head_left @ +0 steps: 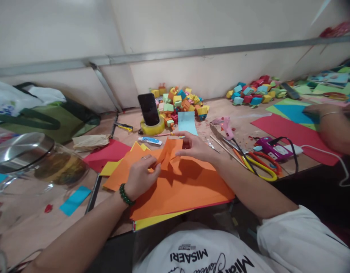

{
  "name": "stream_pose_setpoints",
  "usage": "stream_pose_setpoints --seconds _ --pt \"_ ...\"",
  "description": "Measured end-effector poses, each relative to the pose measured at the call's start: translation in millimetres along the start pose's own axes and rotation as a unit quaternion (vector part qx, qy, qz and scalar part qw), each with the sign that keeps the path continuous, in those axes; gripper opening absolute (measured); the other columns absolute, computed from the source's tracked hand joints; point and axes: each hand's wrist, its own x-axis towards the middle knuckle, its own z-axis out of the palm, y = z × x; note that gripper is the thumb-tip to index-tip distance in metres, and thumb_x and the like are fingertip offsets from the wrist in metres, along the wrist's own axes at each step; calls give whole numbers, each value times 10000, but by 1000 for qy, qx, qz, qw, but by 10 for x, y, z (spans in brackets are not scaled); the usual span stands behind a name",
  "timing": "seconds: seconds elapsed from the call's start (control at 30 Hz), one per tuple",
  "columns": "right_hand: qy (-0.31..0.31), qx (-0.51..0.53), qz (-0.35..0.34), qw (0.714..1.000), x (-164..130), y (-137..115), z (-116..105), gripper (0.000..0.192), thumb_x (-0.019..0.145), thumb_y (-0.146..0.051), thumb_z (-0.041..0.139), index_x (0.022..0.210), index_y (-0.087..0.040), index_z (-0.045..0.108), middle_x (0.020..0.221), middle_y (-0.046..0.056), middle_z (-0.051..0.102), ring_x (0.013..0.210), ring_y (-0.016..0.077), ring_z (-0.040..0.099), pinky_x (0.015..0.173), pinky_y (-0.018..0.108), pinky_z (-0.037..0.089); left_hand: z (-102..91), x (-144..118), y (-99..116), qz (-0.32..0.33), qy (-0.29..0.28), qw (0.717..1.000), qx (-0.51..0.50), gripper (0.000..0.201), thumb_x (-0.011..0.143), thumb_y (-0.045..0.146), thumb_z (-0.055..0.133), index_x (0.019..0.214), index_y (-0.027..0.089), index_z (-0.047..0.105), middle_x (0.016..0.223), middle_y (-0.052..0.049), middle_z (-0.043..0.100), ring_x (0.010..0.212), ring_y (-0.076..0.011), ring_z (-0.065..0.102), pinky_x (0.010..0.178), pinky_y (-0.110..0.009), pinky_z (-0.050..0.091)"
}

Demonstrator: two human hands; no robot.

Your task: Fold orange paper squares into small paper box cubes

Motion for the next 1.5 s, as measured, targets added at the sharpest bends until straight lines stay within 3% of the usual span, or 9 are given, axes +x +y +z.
stream_pose_setpoints --seconds 0.1,0.23,0.37,0.5,0.73,0.93,1.13,1.3,1.5 --pt "70 -80 -8 994 -26 -57 70 569 732 -247 635 1269 -174 462 969 50 645 728 150 581 691 293 474 17 38 -18 -74 -32 988 -129 110 791 295 533 765 189 544 741 -16 630 667 -146 597 660 -270 492" --pt "85 -133 -33 987 -77 -135 206 493 737 -220 603 1220 -172 515 1149 88 619 777 153 581 711 294 472 -11 59 44 -117 -76 950 -281 319 772 368 603 1012 158 594 977 -82 695 901 -213 663 831 -342 532" --pt "43 -51 -37 997 -101 -118 272 534 758 -265 618 1268 -194 481 1004 60 649 810 170 609 706 291 483 -11 45 76 -172 -133 895 -391 380 762 509 654 887 150 663 845 -71 719 824 -238 669 765 -344 551" --pt "0 99 2 995 -69 -82 240 619 707 -276 660 1275 -202 426 890 30 664 800 173 636 681 279 497 3 43 64 -233 -102 849 -464 417 714 545 705 841 148 685 771 -58 719 741 -227 669 706 -344 554" --pt "15 139 24 990 -42 -90 332 548 649 -276 699 1148 -205 484 957 44 663 852 185 648 701 289 523 16 44 79 -213 -83 846 -482 437 713 474 749 992 142 701 944 -86 753 890 -261 685 825 -383 558" --pt "10 138 29 990 -63 -87 417 426 659 -322 730 1011 -184 534 987 57 665 909 215 656 782 331 534 42 45 48 -210 -53 851 -479 420 689 458 773 958 141 716 1023 -101 751 950 -284 689 866 -402 557" --pt "111 23 3 994 -45 -6 445 357 671 -264 692 994 -172 569 993 64 678 924 220 643 823 360 523 48 50 29 -254 -82 839 -473 486 621 449 818 969 124 723 1048 -119 746 962 -307 687 844 -392 560" --pt "44 107 22 993 -38 11 425 491 630 -293 771 1070 -181 585 1045 63 691 960 237 663 816 359 547 46 58 27 -296 -58 809 -505 459 581 434 839 902 124 729 976 -109 761 908 -292 697 803 -376 563" --pt "63 65 22 996 -41 29 435 468 643 -268 743 1080 -168 607 1058 73 687 988 252 648 819 362 553 61 50 6 -272 -101 801 -524 394 664 430 796 904 125 726 882 -90 764 819 -257 704 725 -327 561"
